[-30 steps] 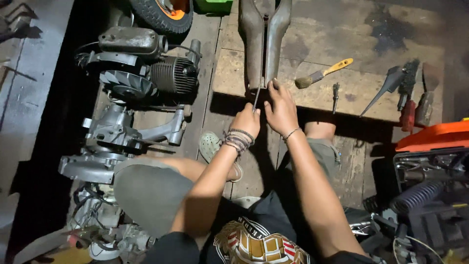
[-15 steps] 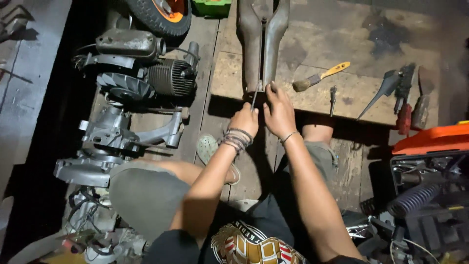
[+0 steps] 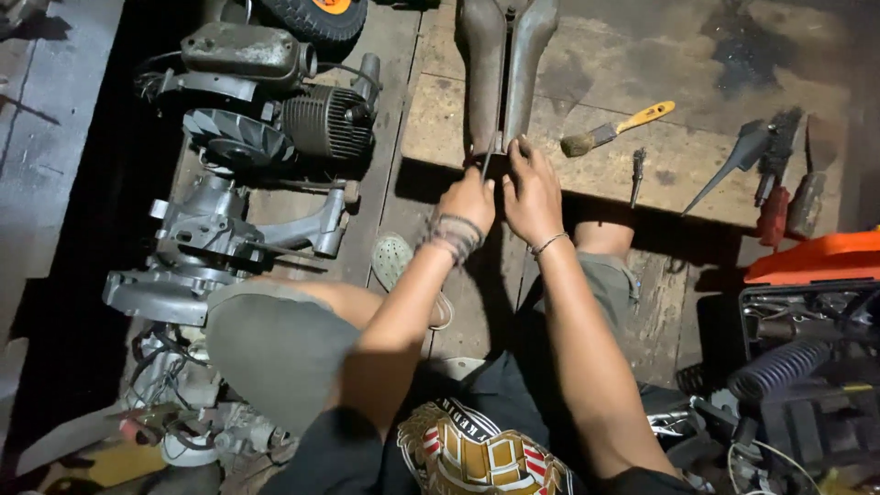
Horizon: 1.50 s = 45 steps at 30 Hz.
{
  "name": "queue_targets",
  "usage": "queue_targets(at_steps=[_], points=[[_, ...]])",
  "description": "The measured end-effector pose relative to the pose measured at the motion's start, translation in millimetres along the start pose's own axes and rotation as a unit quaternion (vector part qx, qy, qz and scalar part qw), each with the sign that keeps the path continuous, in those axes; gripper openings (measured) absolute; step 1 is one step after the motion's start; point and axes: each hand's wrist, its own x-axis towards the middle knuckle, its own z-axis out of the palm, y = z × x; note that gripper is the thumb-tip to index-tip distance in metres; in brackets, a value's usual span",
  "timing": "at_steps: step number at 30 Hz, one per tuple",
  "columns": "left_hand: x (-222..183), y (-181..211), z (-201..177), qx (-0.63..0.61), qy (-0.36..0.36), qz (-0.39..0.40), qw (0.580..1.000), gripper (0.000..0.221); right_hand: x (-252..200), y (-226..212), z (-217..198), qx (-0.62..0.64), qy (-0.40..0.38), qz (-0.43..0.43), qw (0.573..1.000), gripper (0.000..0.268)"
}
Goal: Scraping the interior of a metal motorcycle component using a small hand tool to remove residue.
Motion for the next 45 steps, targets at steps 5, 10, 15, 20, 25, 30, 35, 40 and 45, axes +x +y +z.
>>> queue_targets(at_steps=[5,10,15,20,25,30,35,40,45], points=[[22,10,-8,0.030,0.022,0.020,0.999,0.051,-2,-7,-8,0.005,-0.005,0.009,1.000,0.055],[-11,7,-1,0.040,0.003,-0.006,0.999,0.056,-2,-9,-9,0.009,-0.005,0.009,1.000,0.054],[-6,7,-5,0.037,-0.008,0.002,0.999,0.052,-1,-1,-4,-0.013,0.012,-0.025,1.000,0.058],[41,5,3,0.059,0.035,0.026,0.997,0.047,-3,3,2,-0.005,0.019,-0.022,1.000,0.057],[-4,6,-2,0.033,0.019,0.018,0.999,0.046,-3,2,0,0.002,0.017,-0.024,1.000,0.058],[0,3,1,0.050,0.021,0.007,0.998,0.048,-2,1,-1,0.002,0.017,-0.028,0.999,0.059],[0,9,-4,0.061,0.023,0.010,0.998,0.046,-3,-1,-5,0.010,0.009,-0.022,1.000,0.058],[-25,4,2,0.040,-0.001,-0.005,0.999,0.046,-1,-4,-7,0.018,0.013,-0.021,1.000,0.058],[18,7,1,0.074,0.038,0.016,0.996,0.043,-4,-7,-10,0.004,0.010,-0.019,1.000,0.058]])
